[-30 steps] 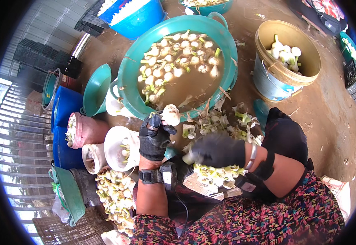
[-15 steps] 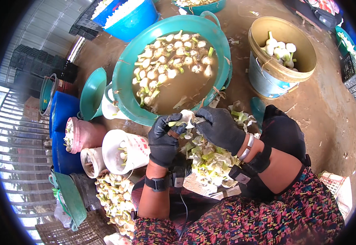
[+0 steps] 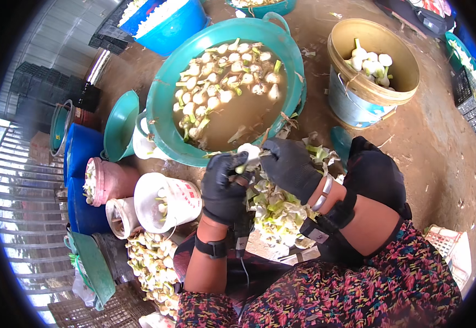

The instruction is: Peel and clean green onions/scallions by hand and place them in containers.

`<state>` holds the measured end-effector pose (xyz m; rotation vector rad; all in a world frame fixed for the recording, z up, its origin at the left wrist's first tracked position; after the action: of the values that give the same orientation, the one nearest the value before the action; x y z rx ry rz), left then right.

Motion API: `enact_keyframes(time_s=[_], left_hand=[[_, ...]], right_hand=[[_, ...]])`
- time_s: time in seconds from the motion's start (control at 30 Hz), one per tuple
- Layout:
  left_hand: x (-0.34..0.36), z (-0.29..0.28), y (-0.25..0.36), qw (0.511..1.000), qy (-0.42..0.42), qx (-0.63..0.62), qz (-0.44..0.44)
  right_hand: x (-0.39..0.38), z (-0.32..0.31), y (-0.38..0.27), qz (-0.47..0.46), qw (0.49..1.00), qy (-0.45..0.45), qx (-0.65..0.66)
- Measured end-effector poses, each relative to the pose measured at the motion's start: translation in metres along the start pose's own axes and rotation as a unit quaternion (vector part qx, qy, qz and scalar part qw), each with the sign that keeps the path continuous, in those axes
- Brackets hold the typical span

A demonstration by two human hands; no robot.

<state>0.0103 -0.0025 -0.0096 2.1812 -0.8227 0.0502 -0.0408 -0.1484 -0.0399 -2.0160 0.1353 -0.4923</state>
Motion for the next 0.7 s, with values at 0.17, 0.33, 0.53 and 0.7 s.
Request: enact_keyframes(time_s=[0.17,0.33,0.53,0.7], left_hand=[[-0.005,0.007,-0.026,0.854,-0.034,-0.432,-0.287],[0.001,0.007,-0.009,0.991,-0.021,-0.110,-0.071],[0.001,0.004,-0.020,0.797,-0.041,-0.520,-0.304],[-0.001,-0.004,-0.027,0.714,-0.066,-0.619,-0.319]], right_hand=[[0.006,0.001,0.012,0.127,0.956,0.016,0.264],[0.007,0.002,0.008,0.035,0.994,0.039,0.098],[0.009,-0.006,0.020,0.099,0.937,0.078,0.327],[0.017,-0.029,0.025,0.077,0.979,0.111,0.150]])
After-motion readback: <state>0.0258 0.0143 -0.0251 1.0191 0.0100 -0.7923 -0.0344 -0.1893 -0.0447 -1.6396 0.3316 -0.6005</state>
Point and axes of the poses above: each hand's wrist, its own x-axis towards the middle knuckle, its own z-axis out of the palm, y = z × x, the point moved 2 cm from there along x, towards the middle knuckle, and after that the axes turned 11 degrees about -z, right-handed, at the moved point
